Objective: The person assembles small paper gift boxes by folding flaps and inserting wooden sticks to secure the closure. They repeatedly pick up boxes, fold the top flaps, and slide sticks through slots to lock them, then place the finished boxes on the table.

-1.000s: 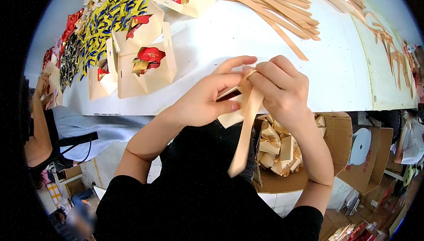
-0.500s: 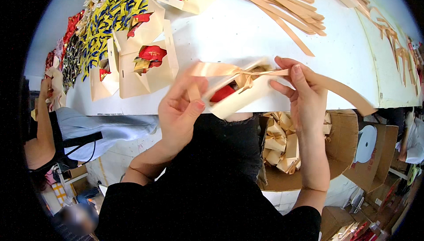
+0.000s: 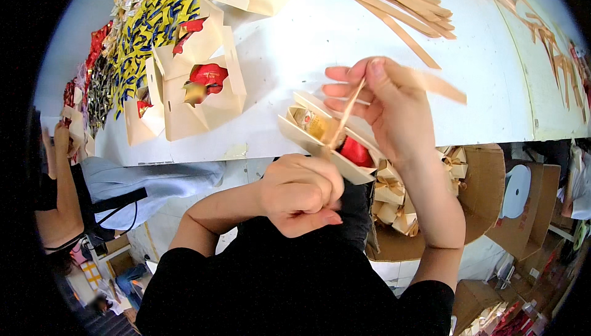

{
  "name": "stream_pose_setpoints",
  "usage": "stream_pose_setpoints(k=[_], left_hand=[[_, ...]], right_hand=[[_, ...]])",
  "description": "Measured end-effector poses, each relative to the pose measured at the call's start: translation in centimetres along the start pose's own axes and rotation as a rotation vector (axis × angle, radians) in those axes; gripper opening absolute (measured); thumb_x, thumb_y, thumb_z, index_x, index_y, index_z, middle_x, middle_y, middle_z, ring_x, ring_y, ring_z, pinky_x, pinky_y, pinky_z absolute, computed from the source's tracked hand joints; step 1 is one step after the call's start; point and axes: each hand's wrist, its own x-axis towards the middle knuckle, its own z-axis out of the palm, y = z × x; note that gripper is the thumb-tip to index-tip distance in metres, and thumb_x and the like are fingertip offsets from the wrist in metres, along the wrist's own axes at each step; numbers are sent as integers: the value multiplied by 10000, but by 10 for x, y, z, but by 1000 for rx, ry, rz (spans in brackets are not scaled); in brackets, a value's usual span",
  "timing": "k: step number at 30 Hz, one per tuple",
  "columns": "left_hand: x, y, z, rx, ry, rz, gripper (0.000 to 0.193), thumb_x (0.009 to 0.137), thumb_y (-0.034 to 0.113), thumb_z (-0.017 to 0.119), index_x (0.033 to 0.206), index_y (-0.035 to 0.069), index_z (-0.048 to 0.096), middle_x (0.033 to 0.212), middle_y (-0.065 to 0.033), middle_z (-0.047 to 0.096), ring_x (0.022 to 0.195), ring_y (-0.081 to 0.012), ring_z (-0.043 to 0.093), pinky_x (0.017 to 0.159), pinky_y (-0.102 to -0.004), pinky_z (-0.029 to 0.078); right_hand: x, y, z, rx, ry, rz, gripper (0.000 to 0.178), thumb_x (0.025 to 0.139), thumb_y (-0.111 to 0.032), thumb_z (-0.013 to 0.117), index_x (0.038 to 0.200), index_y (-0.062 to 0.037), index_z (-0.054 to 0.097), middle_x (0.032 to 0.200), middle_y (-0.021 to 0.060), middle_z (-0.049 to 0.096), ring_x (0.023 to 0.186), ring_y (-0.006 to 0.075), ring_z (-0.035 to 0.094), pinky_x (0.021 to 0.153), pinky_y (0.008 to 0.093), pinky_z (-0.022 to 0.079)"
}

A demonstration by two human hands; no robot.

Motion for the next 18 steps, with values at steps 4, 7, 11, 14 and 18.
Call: stream_pose_setpoints(k=[4, 7, 11, 14, 18], left_hand=[[-40, 11, -16, -165, 129, -435, 405, 849, -65, 638, 637, 98, 333, 556, -30, 464, 494, -155, 489, 440, -280, 332], [-39, 27, -23, -62, 262, -520, 173, 864, -11, 662, 999, -10, 555, 528, -3, 432, 457, -103, 444, 454, -253, 331], [-7, 23, -20, 600, 72, -682, 317, 864, 34, 692, 1166, -24, 617, 591, -42, 567, 476, -109, 527, 464, -252, 392], [-12, -1, -19, 677, 179, -462, 187, 873, 50, 693, 1057, 21, 712, 784, -116, 719, 538, -120, 613, 506, -242, 459], [-4, 4, -20, 627, 173, -578, 153, 877, 60, 691, 1021, 19, 724, 792, -121, 723, 536, -132, 612, 519, -238, 464]], right_hand=[[12, -17, -18, 143, 57, 55, 295, 1059, -240, 427, 959, -6, 576, 665, 33, 545, 548, 93, 470, 685, 313, 580], [11, -8, -12, 201, -16, 149, 290, 1059, -247, 441, 962, -9, 576, 625, 13, 485, 521, 80, 337, 553, 236, 435], [7, -18, 16, 108, -47, 44, 291, 1062, -249, 436, 962, -8, 565, 597, -6, 436, 532, 72, 269, 525, 220, 317], [7, -29, 10, 166, -230, 30, 233, 1048, -193, 458, 1023, 12, 565, 678, 30, 515, 555, 90, 390, 565, 228, 394], [34, -39, -29, -434, 395, -227, 253, 984, -125, 530, 1180, 34, 541, 994, 126, 627, 890, 189, 600, 825, 326, 503]])
